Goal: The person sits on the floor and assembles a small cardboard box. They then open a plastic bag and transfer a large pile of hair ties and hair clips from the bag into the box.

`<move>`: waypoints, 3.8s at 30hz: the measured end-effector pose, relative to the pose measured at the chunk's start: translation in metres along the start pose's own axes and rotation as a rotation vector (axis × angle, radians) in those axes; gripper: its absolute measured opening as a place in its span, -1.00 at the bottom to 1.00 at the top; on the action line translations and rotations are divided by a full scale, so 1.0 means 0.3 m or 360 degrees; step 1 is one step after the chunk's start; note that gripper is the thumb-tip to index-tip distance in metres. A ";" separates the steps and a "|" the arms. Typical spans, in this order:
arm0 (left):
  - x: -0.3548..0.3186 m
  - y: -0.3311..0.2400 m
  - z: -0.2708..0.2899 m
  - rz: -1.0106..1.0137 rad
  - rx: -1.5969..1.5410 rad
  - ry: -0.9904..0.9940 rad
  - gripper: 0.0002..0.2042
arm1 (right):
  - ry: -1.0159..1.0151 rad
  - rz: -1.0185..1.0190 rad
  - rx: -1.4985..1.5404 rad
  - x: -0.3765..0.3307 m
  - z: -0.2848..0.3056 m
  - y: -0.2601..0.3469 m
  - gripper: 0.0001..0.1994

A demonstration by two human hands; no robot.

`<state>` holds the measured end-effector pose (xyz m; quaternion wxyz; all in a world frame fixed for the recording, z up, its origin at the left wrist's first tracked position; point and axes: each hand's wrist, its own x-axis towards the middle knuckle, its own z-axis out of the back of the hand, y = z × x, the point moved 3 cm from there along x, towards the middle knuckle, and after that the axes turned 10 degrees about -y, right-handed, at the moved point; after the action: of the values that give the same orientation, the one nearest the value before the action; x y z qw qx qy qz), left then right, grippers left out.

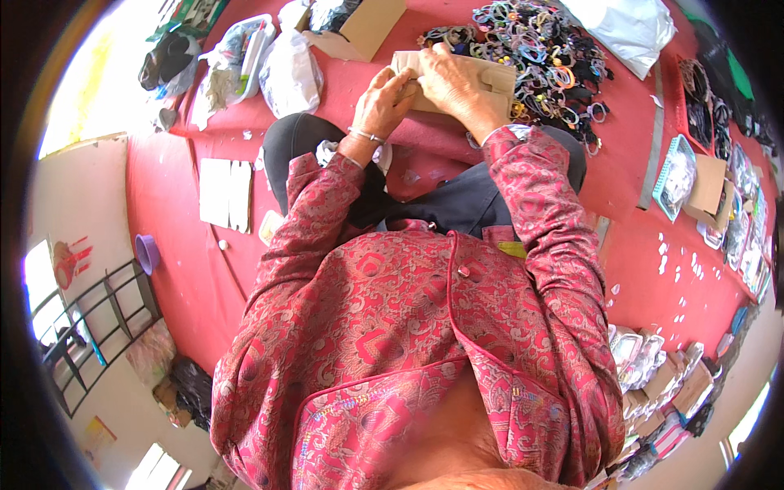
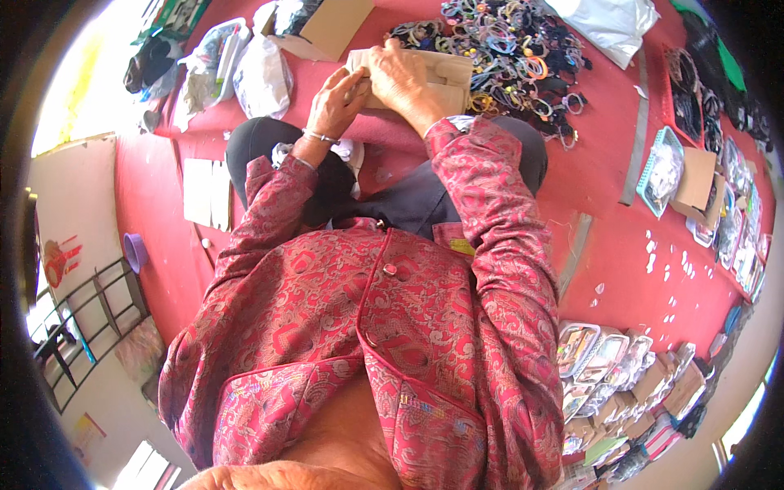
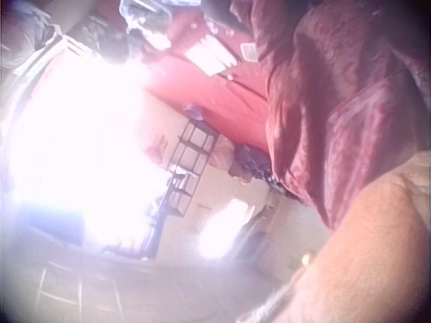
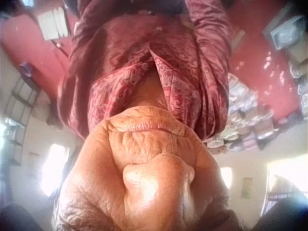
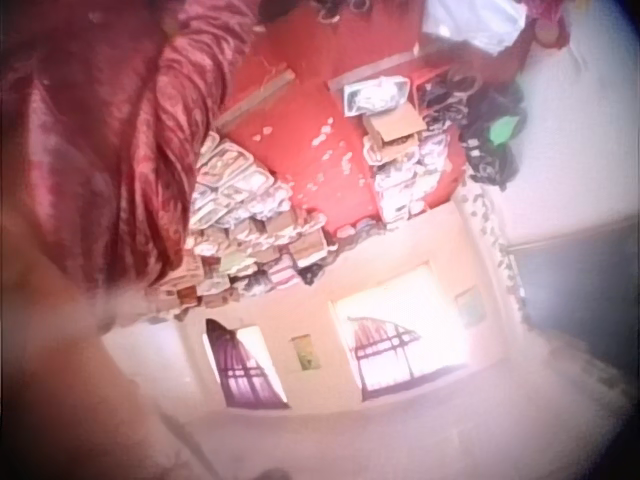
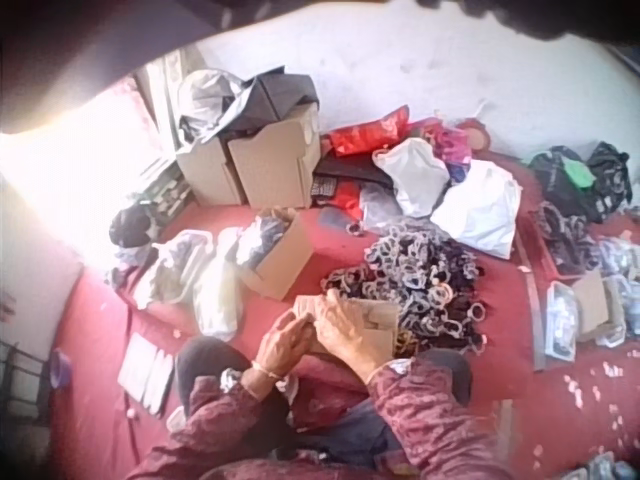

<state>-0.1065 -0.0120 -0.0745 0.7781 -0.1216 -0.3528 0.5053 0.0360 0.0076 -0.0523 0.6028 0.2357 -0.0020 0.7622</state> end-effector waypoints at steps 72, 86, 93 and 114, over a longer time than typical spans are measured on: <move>0.256 0.026 -0.107 0.0707 -0.1913 0.0395 -0.35 | -0.0312 -0.1901 0.1927 -0.138 0.181 -0.491 -0.47; 0.217 0.165 -0.167 0.1360 -0.2006 0.0214 -0.45 | -0.0318 -0.1177 0.2027 -0.077 0.186 -0.373 -0.33; 0.141 0.234 -0.237 0.0727 -0.1102 -0.0072 -0.38 | -0.0425 -0.0846 0.1499 -0.172 -0.003 -0.474 -0.49; -0.046 0.455 -0.363 0.0716 -0.1100 0.0324 -0.22 | 0.0359 -0.1335 0.0766 -0.148 0.117 -0.290 -0.33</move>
<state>-0.1323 0.0569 -0.2336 0.5927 -0.4987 -0.3874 0.4999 0.1356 -0.0194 -0.0617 0.7825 0.2649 0.3344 0.4535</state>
